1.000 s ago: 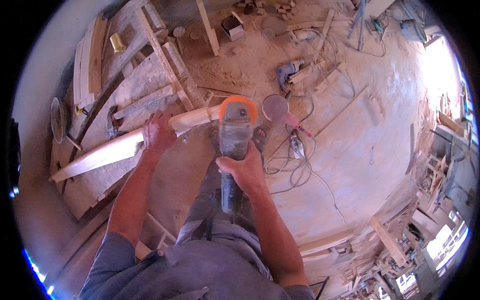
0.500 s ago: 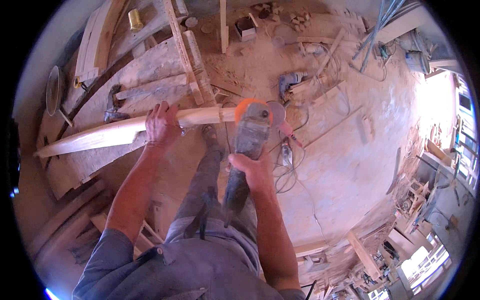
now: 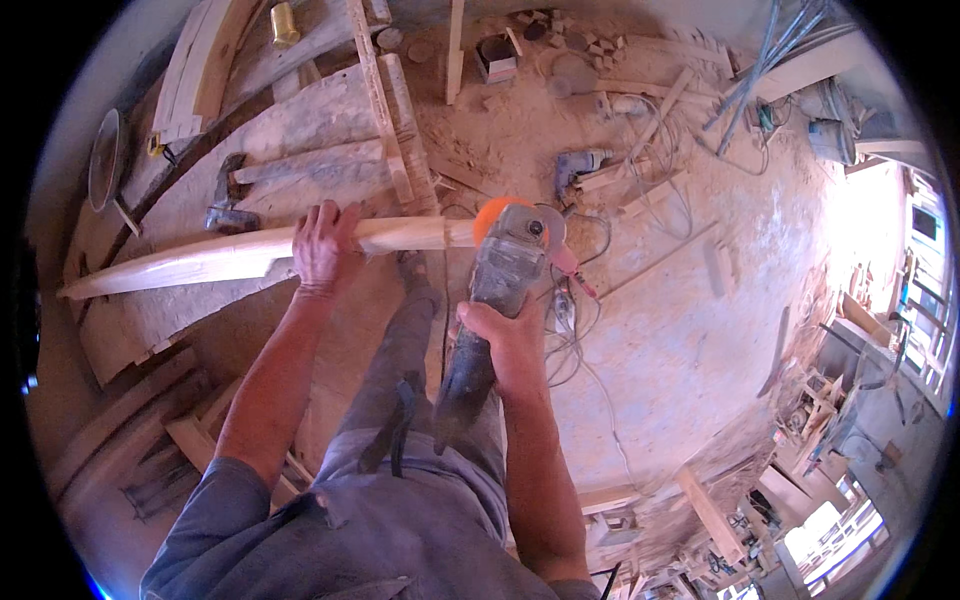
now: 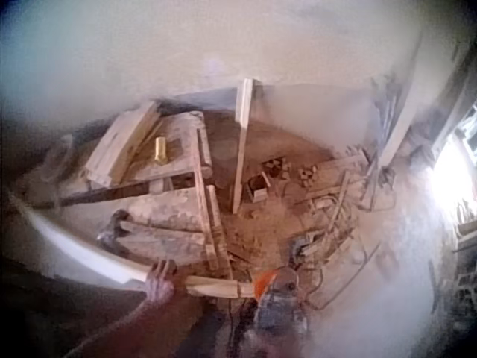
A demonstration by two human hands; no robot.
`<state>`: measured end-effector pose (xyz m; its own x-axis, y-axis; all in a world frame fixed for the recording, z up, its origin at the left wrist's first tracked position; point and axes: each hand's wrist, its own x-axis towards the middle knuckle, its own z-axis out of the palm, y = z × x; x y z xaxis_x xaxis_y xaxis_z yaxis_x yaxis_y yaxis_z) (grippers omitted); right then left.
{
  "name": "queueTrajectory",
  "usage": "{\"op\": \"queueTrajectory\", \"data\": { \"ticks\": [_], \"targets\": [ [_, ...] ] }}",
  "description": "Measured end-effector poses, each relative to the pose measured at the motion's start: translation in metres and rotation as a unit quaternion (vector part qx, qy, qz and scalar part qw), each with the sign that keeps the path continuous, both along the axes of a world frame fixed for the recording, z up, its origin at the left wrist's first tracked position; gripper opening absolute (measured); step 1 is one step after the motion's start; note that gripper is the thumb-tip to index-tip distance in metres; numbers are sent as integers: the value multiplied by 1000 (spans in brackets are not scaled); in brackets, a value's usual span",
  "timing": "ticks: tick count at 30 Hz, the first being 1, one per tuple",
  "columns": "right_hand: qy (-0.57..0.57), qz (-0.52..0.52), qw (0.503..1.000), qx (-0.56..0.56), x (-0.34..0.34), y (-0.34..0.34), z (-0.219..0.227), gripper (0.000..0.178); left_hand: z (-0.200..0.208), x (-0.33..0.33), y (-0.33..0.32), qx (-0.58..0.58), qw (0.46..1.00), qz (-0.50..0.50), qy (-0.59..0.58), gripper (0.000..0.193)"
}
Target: The person uses an angle grinder to shape a long wooden piece on a workbench, then measures and marks it with a tape measure and pencil. The person also briefly handles a brass fitting.
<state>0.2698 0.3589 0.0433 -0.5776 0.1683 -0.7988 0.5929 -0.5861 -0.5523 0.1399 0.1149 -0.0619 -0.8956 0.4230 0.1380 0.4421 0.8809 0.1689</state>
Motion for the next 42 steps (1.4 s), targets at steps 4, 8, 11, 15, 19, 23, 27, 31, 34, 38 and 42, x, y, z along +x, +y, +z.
{"op": "queueTrajectory", "data": {
  "ticks": [4, 8, 11, 15, 19, 23, 27, 31, 34, 38, 42],
  "targets": [
    [-3, 52, 998, 38, 2, -8, 17, 39, 4, 5, 0, -2, 1000, 9, -3, 36],
    [-14, 76, 995, 62, 2, -13, 16, 36, 0, 10, -2, -3, 1000, 15, 5, 43],
    [-9, 62, 997, 46, -11, -7, 22, 36, 0, 13, -4, 3, 1000, 20, 8, 47],
    [-3, 59, 996, 70, -6, -7, 32, 35, 7, 21, -4, 16, 999, 30, 0, 52],
    [-35, 83, 996, 20, -3, -11, 36, 34, 5, 24, -3, 23, 999, 28, 14, 53],
    [-29, 84, 996, 25, -20, 2, 34, 34, 3, 25, -4, 19, 999, 33, 2, 41],
    [-17, 3, 1000, 3, -15, 36, 14, 36, 4, 23, -2, -1, 1000, 28, -2, 28],
    [1, -34, 999, 15, 7, 51, 10, 32, 5, 9, 0, -22, 999, 18, -15, 32],
    [-22, -46, 999, -16, 37, 53, -10, 34, -2, -3, -2, -41, 999, 3, -33, 32],
    [-49, -86, 993, -60, 67, 49, -22, 36, -1, -13, -1, -56, 995, -14, -75, 35],
    [-65, -122, 987, -85, 88, 48, -27, 37, -1, -23, -1, -92, 988, -18, -124, 44]
  ]
}}
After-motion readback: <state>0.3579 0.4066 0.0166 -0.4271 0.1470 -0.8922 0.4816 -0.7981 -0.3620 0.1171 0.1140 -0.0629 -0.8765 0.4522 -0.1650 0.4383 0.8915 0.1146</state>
